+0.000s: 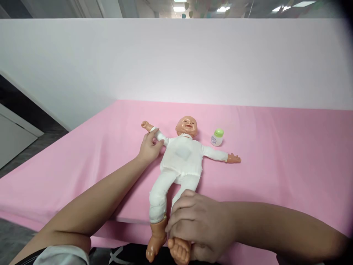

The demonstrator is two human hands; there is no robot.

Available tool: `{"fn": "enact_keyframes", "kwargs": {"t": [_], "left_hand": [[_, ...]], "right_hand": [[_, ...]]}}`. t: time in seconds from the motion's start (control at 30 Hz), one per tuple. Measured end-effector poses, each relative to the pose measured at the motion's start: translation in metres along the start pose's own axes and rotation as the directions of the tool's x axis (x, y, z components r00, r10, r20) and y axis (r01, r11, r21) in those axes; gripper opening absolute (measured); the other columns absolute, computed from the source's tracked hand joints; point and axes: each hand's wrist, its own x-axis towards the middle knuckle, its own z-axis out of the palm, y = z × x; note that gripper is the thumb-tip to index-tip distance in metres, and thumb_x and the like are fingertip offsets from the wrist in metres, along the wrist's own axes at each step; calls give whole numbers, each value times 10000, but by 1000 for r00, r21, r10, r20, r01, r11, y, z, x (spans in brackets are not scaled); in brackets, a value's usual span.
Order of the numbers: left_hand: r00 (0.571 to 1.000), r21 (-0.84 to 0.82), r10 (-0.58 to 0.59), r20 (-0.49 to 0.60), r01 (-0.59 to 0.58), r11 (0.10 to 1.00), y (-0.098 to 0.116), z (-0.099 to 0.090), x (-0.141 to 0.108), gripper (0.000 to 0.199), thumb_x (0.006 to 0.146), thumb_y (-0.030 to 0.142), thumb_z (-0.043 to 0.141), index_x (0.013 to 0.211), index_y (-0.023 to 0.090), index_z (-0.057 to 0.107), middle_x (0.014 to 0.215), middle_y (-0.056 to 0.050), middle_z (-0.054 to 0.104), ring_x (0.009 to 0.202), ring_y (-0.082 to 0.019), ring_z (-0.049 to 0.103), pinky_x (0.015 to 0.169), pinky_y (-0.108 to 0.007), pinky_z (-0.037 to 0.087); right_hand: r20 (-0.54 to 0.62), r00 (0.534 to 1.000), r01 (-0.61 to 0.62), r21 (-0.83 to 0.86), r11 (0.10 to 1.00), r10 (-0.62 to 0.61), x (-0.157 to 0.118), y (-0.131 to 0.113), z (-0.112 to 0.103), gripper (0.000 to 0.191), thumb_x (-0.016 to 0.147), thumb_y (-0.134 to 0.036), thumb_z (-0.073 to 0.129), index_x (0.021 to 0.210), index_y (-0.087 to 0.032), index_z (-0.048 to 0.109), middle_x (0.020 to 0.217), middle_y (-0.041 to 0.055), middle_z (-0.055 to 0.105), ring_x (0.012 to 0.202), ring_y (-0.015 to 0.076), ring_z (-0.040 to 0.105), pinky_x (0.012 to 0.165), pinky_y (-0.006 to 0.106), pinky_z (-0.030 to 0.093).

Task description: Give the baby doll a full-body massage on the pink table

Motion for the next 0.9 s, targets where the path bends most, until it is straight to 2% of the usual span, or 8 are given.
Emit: {"fn": "enact_keyframes", "kwargs": {"t": [0.1, 0.23, 0.37, 0.5, 0.6, 0.7, 0.8, 0.9], "left_hand": [[967, 83, 250, 45, -253, 964, 12, -4, -12, 653, 950, 452, 658, 1563, 231, 613, 1569, -163, 575, 1464, -329, 596, 1217, -543, 541], [831, 72, 519, 199, -540, 838, 26, -6, -23, 506, 974, 453, 663, 1416, 216, 730, 1597, -172, 582, 1508, -346, 578, 1263, -545, 503], [700, -7, 611, 370, -656, 755, 26, -3, -23, 460, 970, 478, 659, 1347, 247, 788, 1707, -150, 539, 1625, -377, 473, 1347, -608, 400], [658, -43, 637, 401, -681, 731, 22, -1, -21, 487, 975, 509, 665, 1365, 246, 791, 1706, -149, 551, 1640, -380, 457, 1377, -628, 344], [705, -63, 617, 349, -639, 766, 25, -4, -22, 473, 993, 487, 665, 1379, 239, 780, 1694, -158, 548, 1591, -358, 520, 1329, -568, 438], [820, -9, 513, 253, -529, 849, 25, -6, -21, 493, 996, 487, 662, 1408, 231, 753, 1613, -159, 594, 1500, -327, 598, 1275, -517, 500], [936, 62, 333, 114, -342, 938, 15, -6, -13, 605, 970, 488, 669, 1520, 236, 676, 1574, -146, 625, 1480, -336, 600, 1273, -546, 486], [998, 13, 50, 44, -51, 999, -1, -5, -1, 738, 964, 496, 679, 1653, 260, 556, 1570, -133, 652, 1427, -354, 646, 1222, -565, 519]], "right_hand": [[-213, 977, -13, -53, 999, 2, 1, -1, -20, 266, 1043, -345, 609, 1238, -180, 684, 1308, 87, 820, 1237, 232, 729, 1045, 409, 552], [-364, 929, -154, -211, 965, 69, -9, 15, -43, 366, 1050, -251, 633, 1415, -245, 653, 1403, 123, 782, 1382, 278, 699, 1141, 494, 595], [-457, 866, -368, -303, 879, 205, -28, 54, -50, 396, 1030, -225, 668, 1420, -292, 684, 1486, 135, 740, 1408, 313, 704, 1158, 535, 612], [-426, 814, -524, -243, 816, 396, -40, 81, -50, 408, 1023, -287, 671, 1428, -258, 715, 1541, 144, 715, 1406, 309, 712, 1162, 513, 612], [-395, 805, -563, -278, 778, 442, -40, 78, -51, 379, 1010, -324, 679, 1379, -273, 751, 1515, 131, 738, 1381, 324, 726, 1167, 550, 575], [-387, 838, -517, -337, 787, 385, -33, 62, -53, 307, 1011, -322, 677, 1302, -294, 773, 1455, 110, 776, 1338, 319, 752, 1148, 553, 553], [-372, 905, -340, -340, 877, 207, -22, 40, -55, 267, 1009, -321, 681, 1266, -294, 752, 1356, 84, 817, 1246, 273, 790, 1046, 477, 581], [-294, 954, -124, -238, 963, 50, -10, 19, -50, 228, 1026, -333, 665, 1227, -243, 721, 1212, 62, 846, 1104, 212, 797, 919, 396, 571]]}}
